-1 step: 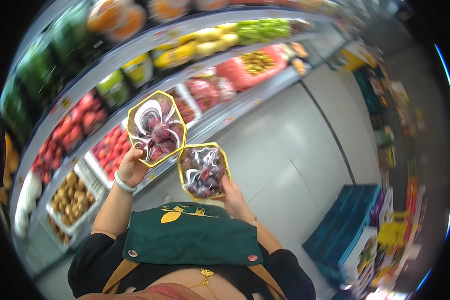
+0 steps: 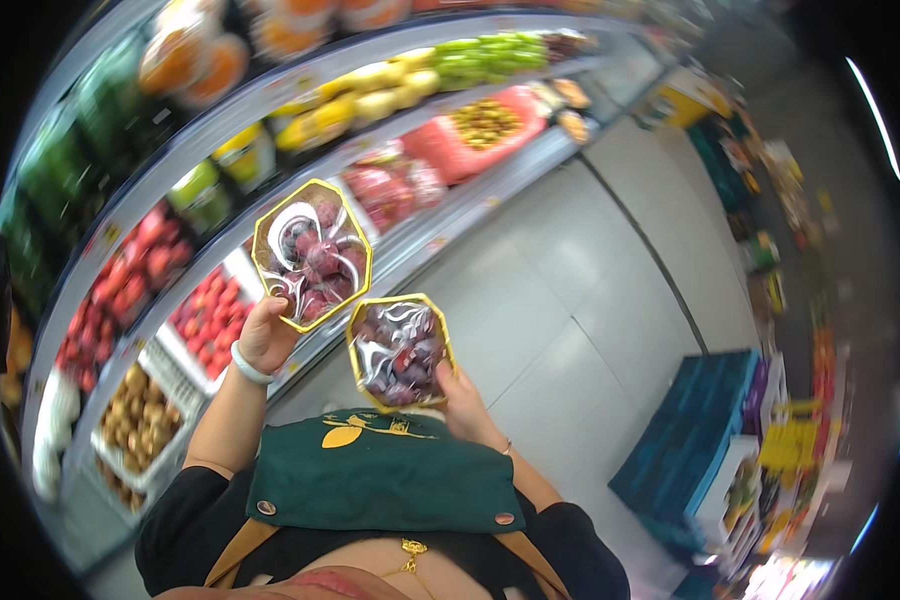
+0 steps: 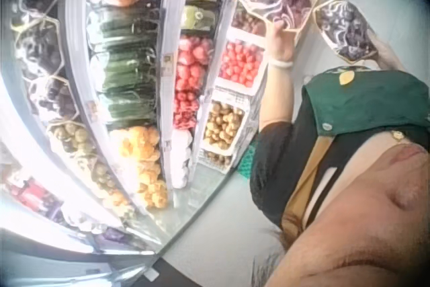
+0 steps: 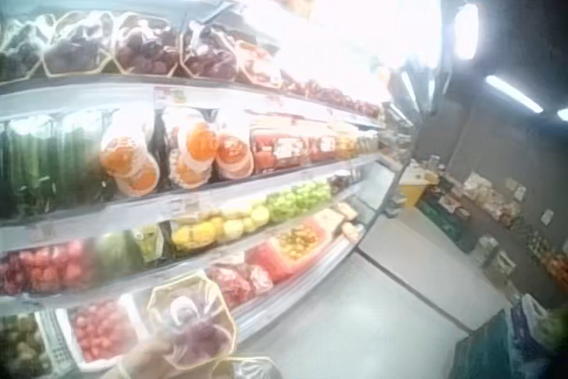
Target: The person selects purple grapes from a bulk bag, places them into yellow plastic containers, and seals the containers with a vacuum sealer. They then carry the sealed containers to a refrigerated display and arrange them on the shelf alongside other packaged fruits.
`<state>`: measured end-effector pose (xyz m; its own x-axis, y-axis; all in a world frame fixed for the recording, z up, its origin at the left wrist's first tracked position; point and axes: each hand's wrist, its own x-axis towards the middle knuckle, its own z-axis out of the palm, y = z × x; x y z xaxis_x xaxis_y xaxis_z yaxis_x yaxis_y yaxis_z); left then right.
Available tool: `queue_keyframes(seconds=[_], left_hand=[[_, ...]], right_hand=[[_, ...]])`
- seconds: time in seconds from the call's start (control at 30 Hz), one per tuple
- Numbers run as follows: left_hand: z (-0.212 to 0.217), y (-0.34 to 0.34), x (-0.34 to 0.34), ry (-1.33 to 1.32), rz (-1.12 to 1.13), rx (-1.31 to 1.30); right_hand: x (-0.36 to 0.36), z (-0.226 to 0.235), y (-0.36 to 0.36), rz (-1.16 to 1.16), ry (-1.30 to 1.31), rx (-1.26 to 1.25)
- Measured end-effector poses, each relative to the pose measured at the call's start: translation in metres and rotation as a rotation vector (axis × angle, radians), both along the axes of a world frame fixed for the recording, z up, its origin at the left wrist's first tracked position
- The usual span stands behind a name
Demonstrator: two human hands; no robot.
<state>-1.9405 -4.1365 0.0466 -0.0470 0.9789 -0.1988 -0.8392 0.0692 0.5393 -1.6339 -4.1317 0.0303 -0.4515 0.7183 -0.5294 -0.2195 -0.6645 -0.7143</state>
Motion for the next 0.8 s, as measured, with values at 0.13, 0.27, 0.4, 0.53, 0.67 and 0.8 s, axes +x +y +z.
queue_keyframes(seconds=[0.13, 0.27, 0.4, 0.53, 0.67, 0.8], left_hand=[[0.015, 0.113, 0.151, 0.081, -0.283, 0.165], [0.027, 0.176, 0.298, -0.184, -0.68, 0.053], [0.036, 0.245, 0.401, -0.116, -0.939, -0.038], [0.029, 0.308, 0.488, 0.06, -1.08, -0.075], [0.005, 0.364, 0.58, 0.276, -1.187, -0.086], [0.002, 0.451, 0.687, 0.388, -1.321, 0.019]], right_hand=[[0.111, 0.012, 0.013, -0.074, -0.101, 0.172], [0.22, 0.033, 0.039, -0.177, -0.161, 0.281], [0.288, 0.041, 0.065, -0.313, -0.293, 0.349], [0.352, 0.03, 0.1, -0.324, -0.321, 0.328], [0.437, 0.032, 0.151, -0.38, -0.443, 0.43], [0.51, 0.052, 0.235, -0.614, -1.048, 0.815]])
